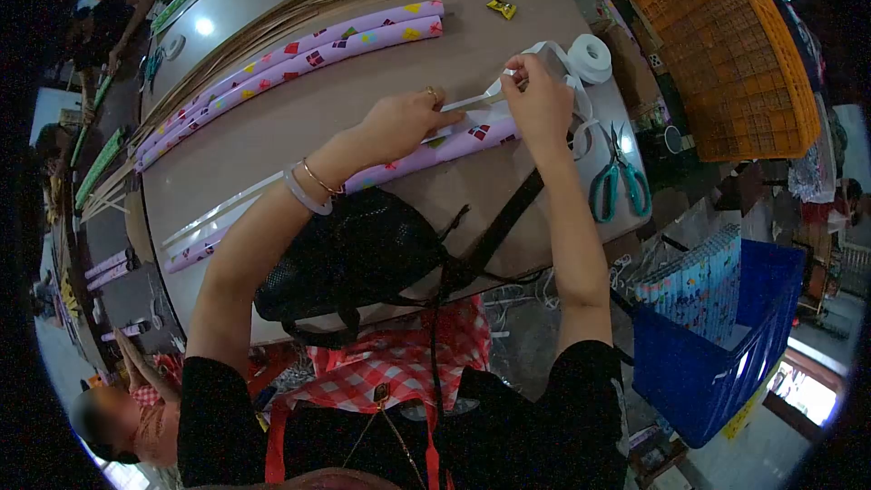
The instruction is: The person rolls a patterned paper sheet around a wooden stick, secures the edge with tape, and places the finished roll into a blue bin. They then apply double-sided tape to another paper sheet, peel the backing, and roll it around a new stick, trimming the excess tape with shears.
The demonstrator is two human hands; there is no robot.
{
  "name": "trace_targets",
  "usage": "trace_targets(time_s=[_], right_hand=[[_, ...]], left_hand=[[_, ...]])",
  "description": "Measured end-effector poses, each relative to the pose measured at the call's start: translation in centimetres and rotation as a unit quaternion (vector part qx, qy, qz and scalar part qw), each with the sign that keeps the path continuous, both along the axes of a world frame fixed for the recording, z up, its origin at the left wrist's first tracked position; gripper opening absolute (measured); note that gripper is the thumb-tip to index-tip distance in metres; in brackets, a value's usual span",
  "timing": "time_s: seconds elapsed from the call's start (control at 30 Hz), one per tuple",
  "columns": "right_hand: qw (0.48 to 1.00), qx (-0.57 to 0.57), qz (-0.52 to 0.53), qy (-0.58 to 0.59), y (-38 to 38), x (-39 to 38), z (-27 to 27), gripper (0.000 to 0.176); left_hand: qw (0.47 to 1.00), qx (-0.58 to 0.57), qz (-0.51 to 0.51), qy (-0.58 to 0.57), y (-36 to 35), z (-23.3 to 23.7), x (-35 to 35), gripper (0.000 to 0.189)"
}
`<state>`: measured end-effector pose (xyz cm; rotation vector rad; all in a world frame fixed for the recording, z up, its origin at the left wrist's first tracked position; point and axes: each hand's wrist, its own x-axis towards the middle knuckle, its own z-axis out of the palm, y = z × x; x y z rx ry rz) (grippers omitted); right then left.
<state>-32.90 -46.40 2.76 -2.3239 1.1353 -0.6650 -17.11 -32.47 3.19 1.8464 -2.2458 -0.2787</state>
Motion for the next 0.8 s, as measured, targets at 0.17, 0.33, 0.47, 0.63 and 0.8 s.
trace_targets(time_s=[0.17,0.33,0.47,0.63,0.8], right_hand=[[1.0,0.0,0.01,-0.02,-0.4,0.1,0.2,0.022],[0.998,-0.019,-0.01,-0.067,-1.2,0.1,0.3,0.018],[0.996,-0.032,-0.016,-0.082,-1.7,-0.2,0.9,0.017],[0.997,-0.017,-0.038,-0.063,-2.1,-0.4,1.1,0.019],[0.991,-0.057,-0.074,-0.093,-2.7,-0.3,1.5,0.018]], left_hand=[[1.0,0.005,0.008,0.013,0.0,0.4,-0.2,0.033],[1.0,0.006,0.007,0.008,0.0,0.2,-0.4,0.03],[1.0,-0.003,0.021,0.003,0.2,-0.1,-0.5,0.031],[1.0,0.011,0.015,-0.017,0.0,-0.3,-0.3,0.035],[1.0,-0.014,0.015,0.01,0.2,0.2,-0.4,0.03]])
